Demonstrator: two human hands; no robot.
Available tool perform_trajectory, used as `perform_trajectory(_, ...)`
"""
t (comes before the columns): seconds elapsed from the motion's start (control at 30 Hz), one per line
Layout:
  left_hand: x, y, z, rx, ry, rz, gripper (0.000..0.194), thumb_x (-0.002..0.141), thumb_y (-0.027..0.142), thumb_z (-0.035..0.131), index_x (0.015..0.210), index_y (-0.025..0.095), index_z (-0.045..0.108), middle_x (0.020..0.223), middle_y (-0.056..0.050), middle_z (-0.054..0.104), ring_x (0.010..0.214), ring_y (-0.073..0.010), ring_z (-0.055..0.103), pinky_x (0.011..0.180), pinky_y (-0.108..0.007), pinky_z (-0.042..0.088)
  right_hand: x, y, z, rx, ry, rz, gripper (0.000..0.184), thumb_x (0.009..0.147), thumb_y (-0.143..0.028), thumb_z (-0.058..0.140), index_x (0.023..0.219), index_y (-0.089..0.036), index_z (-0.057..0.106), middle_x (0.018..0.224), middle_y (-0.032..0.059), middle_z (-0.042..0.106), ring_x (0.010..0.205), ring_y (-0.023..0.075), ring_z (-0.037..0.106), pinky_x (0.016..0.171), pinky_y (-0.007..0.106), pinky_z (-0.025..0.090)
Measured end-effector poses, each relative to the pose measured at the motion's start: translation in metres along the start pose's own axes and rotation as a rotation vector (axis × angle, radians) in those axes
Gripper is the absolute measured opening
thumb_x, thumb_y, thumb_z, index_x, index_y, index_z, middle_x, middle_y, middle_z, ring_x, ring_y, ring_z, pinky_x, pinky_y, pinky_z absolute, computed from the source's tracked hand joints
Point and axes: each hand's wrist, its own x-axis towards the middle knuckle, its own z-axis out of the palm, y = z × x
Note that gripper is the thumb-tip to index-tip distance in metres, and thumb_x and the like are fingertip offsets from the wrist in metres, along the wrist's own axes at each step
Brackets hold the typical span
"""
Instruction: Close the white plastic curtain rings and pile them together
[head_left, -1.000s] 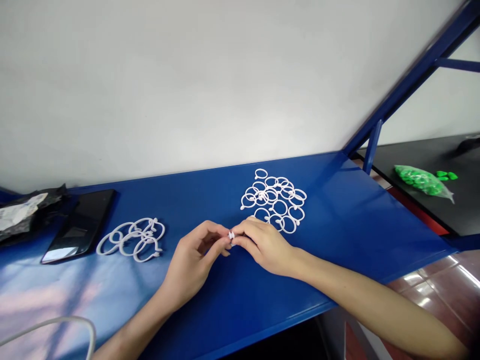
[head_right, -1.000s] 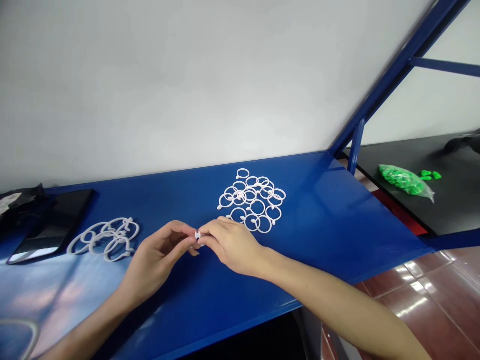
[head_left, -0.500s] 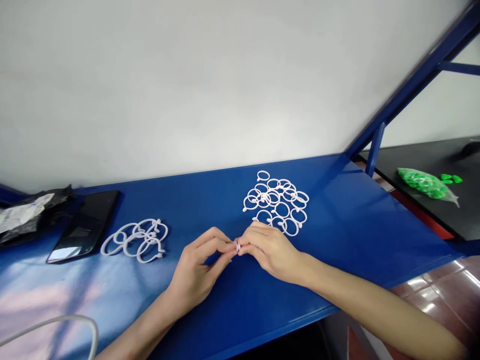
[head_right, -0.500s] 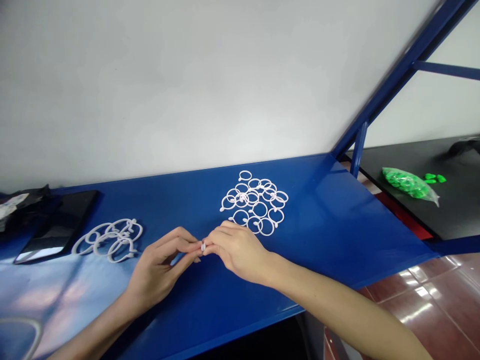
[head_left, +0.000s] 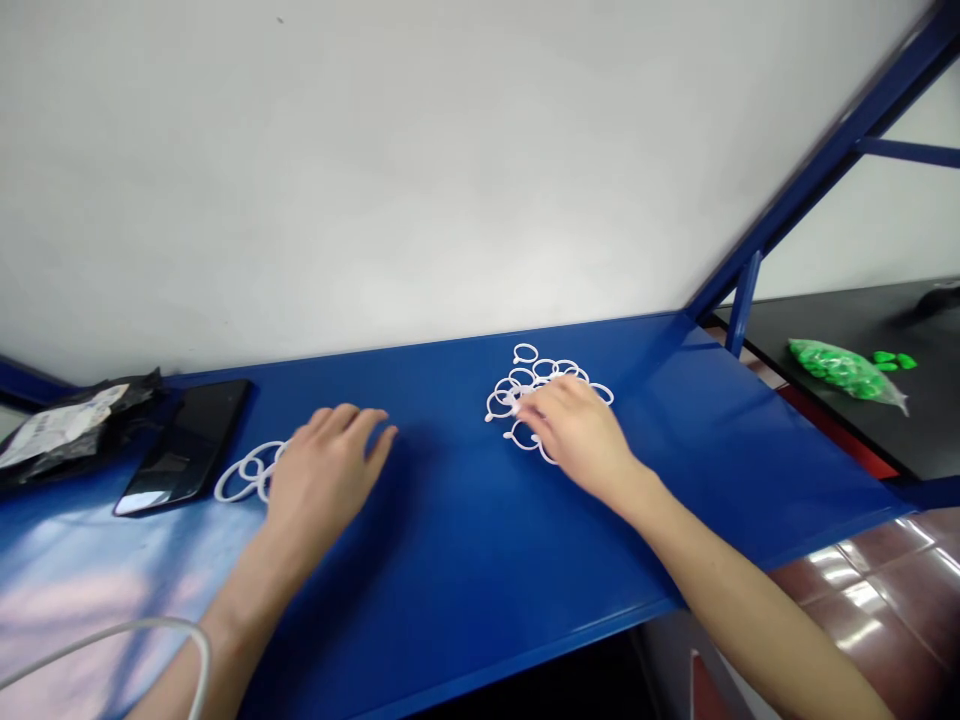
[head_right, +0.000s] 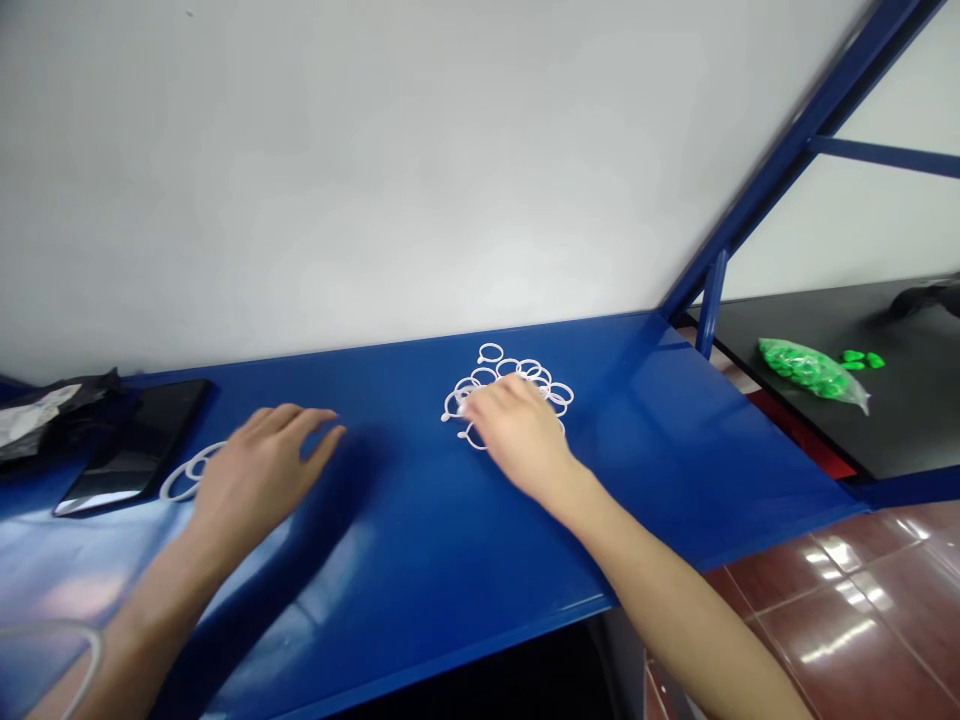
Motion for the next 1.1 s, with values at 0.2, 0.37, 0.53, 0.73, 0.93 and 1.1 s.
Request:
perform_trajectory(0.2,0.002,-0.027,0.004,0.285,-0.214,-0.103,0.039,0.101,0.037,0.042,0.118,0.014,0.067,0.09,-0.018,0.075,0.094,-0.0398,0.067,0.074,-0.044,0.045,0.002,0.048,-0.026,-0.256,-0.042,0.255,0.017,0.099,-0.019,0.059,0.1,-0.014,0.075,0.099,0.0132,0.075,0.097,0.0317,0.055,0.083,0.043,0.048)
perform_trajectory(0.37,0.003,-0.018,0.012,0.248,-0.185,0.001,0.038,0.1,0.024,0.039,0.123,0.015,0.067,0.1,-0.017,0.078,0.101,-0.0371,0.066,0.079,-0.044,0.044,-0.004,0.052,-0.033,-0.244,-0.22,0.23,0.019,0.096,-0.016,0.058,0.093,-0.018,0.077,0.093,0.0095,0.075,0.091,0.029,0.057,0.079,0.042,0.048)
perform_trajectory(0.53,0.001,-0.011,0.009,0.228,-0.134,0.024,0.037,0.098,0.022,0.039,0.124,0.014,0.065,0.093,-0.014,0.076,0.095,-0.0356,0.065,0.078,-0.044,0.043,-0.006,0.05,-0.033,-0.244,-0.334,0.215,0.021,0.089,-0.012,0.058,0.09,-0.022,0.077,0.093,0.0065,0.075,0.089,0.0273,0.06,0.078,0.042,0.047)
perform_trajectory(0.73,0.002,-0.001,0.005,0.049,-0.058,-0.117,0.031,0.095,0.023,0.04,0.114,0.014,0.063,0.104,-0.014,0.07,0.103,-0.0326,0.065,0.079,-0.04,0.048,-0.005,0.046,-0.03,-0.273,-0.27,0.247,0.024,0.094,-0.014,0.052,0.095,-0.017,0.075,0.094,0.0105,0.074,0.09,0.0291,0.061,0.078,0.044,0.048)
perform_trajectory(0.93,0.002,0.009,-0.008,-0.193,0.02,-0.228,0.023,0.092,0.032,0.047,0.096,0.021,0.066,0.1,-0.007,0.072,0.076,-0.0225,0.065,0.067,-0.034,0.046,0.001,0.022,-0.015,-0.249,-0.156,0.134,0.025,0.101,-0.019,0.049,0.1,-0.014,0.074,0.1,0.0138,0.073,0.095,0.0312,0.061,0.082,0.045,0.049)
perform_trajectory(1.1,0.001,0.014,-0.018,-0.53,-0.029,-0.324,0.018,0.085,0.037,0.056,0.086,0.023,0.068,0.074,-0.002,0.069,0.063,-0.0189,0.063,0.06,-0.03,0.045,-0.003,-0.02,0.009,0.07,-0.12,-0.049,0.024,0.102,-0.024,0.054,0.12,-0.017,0.07,0.113,0.0119,0.072,0.105,0.0283,0.062,0.095,0.047,0.052)
